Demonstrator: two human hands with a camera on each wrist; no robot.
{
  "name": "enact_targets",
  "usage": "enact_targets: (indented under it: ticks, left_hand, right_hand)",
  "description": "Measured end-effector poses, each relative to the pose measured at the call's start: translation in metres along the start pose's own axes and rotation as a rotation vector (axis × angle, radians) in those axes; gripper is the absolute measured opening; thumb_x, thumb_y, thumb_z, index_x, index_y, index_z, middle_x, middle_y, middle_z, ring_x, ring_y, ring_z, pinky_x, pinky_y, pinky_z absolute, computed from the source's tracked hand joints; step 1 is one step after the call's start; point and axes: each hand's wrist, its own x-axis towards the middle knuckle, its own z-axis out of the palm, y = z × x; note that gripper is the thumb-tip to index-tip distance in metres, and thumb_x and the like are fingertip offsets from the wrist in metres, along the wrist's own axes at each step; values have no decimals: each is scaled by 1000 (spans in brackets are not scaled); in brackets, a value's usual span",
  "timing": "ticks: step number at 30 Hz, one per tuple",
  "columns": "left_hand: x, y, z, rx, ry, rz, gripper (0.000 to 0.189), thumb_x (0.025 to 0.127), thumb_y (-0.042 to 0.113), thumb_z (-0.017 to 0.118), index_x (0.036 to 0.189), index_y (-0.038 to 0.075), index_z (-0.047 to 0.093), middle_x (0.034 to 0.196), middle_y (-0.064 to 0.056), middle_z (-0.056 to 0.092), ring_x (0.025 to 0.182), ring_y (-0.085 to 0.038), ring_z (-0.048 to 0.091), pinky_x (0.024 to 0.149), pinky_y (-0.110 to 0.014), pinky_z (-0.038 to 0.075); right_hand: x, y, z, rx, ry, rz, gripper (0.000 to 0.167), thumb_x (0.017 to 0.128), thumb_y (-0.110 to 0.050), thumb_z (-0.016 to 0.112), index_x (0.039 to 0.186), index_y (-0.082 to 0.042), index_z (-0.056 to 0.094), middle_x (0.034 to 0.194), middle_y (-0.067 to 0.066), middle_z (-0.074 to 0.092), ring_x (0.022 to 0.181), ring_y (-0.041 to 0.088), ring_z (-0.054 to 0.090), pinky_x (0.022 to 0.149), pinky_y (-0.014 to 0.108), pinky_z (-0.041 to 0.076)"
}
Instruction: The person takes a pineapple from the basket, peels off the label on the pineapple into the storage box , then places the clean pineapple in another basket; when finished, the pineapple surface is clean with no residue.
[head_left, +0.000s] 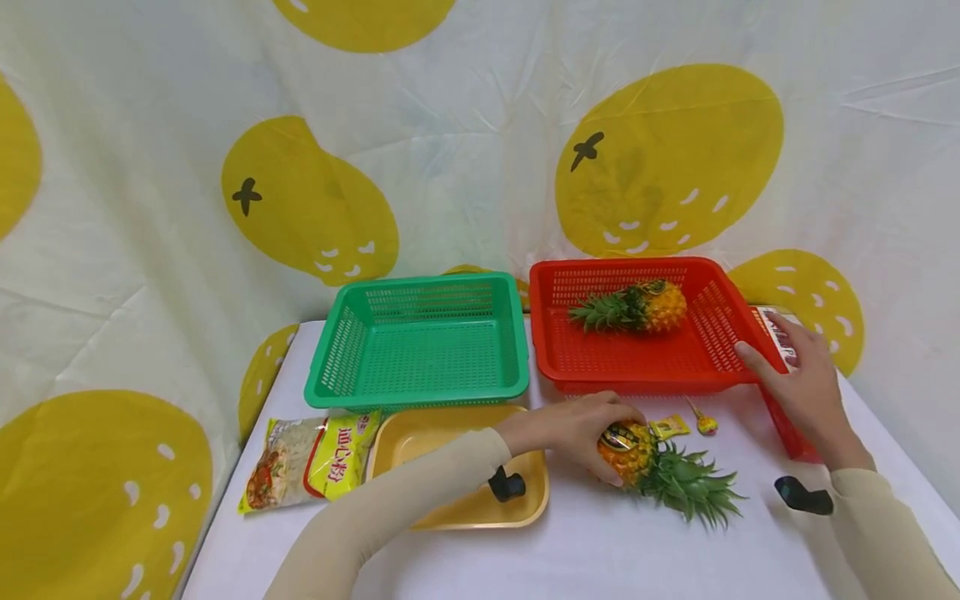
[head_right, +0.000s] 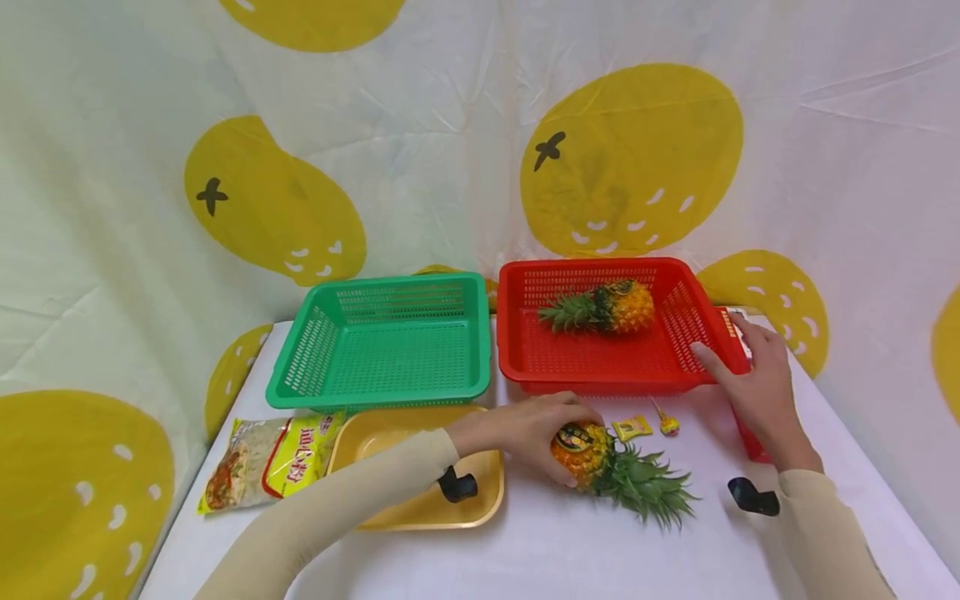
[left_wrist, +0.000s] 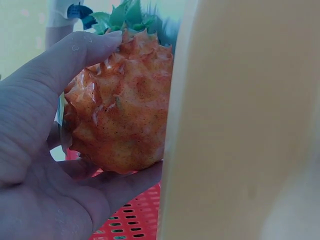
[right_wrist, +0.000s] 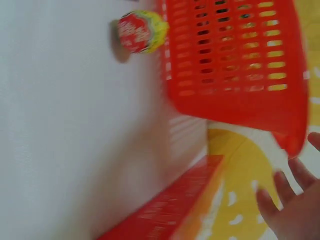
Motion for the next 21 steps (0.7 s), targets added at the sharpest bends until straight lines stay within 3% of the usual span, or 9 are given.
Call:
enact_targets:
  ticks: [2,3,5,8,12,14,17,19,21]
  left_hand:
    - [0,-1,1,-3,5,5,84,82,45,91,153,20,54,136,4,52,114,-1,47,92,-11,37]
    - [1,-1,1,-4,8,7,84,82,45,92,153,20,54,136,4,52,115,-1,47,92,-11,37]
    - [1,-2,1,-5,8,2,84,82,46,92,153,21,54,135,4,52,114,-1,47,92,-11,37]
    - [0,-2,1,-5,8,-9,85,81,46,92,153,21,53,133,5,52,113,-1,47,91,-11,38]
    - [0,-1,1,0,7,-19,86,81,47,92,153,22,53,132,5,52,112,-1,47,90,-11,38]
    - [0,-1,1,4,8,-19,86,81,47,92,153,22,53,131,5,52,111,-1,46,89,-11,38]
    - [0,-1,1,3,9,-13,86,80,47,92,153,22,53,129,5,52,110,0,46,89,-11,38]
    - [0,-1,1,0,9,-9,86,80,47,92,153,22,53,128,5,52,109,0,46,88,-11,38]
    - [0,-1,1,-6,11,-10,86,81,47,92,153,22,53,128,4,52,109,0,47,88,-11,38]
  right_hand:
    - [-6,-9,-5,8,58,-11,83,100,-46,69,170,-31,25,164,23,27,142,50,26,93,60,52]
    - [-9,-15,-7,10,79,-15,82,100,-45,70,169,-33,27,165,21,27,144,49,26,99,70,46]
    - [-16,-25,-11,14,112,-43,81,99,-42,72,168,-38,29,165,16,31,144,43,27,106,57,43]
    - [-26,-42,-13,2,108,-123,83,96,-37,76,167,-35,33,164,15,35,146,41,28,110,59,40]
    - [-39,-64,-10,-17,47,-226,87,92,-30,82,167,-29,36,163,19,37,149,44,28,96,81,40]
    - [-45,-74,-7,-15,20,-265,90,90,-27,84,166,-29,37,163,18,38,151,41,28,91,83,41]
    - [-55,-87,-1,-2,-1,-316,92,86,-23,88,164,-34,41,161,11,43,148,20,32,98,43,53]
    - [-60,-93,3,15,-19,-355,94,83,-20,90,163,-36,43,158,7,47,144,6,33,96,17,42]
    - [-66,-97,8,26,-40,-393,96,81,-19,92,162,-36,43,155,4,52,139,-2,35,90,7,30]
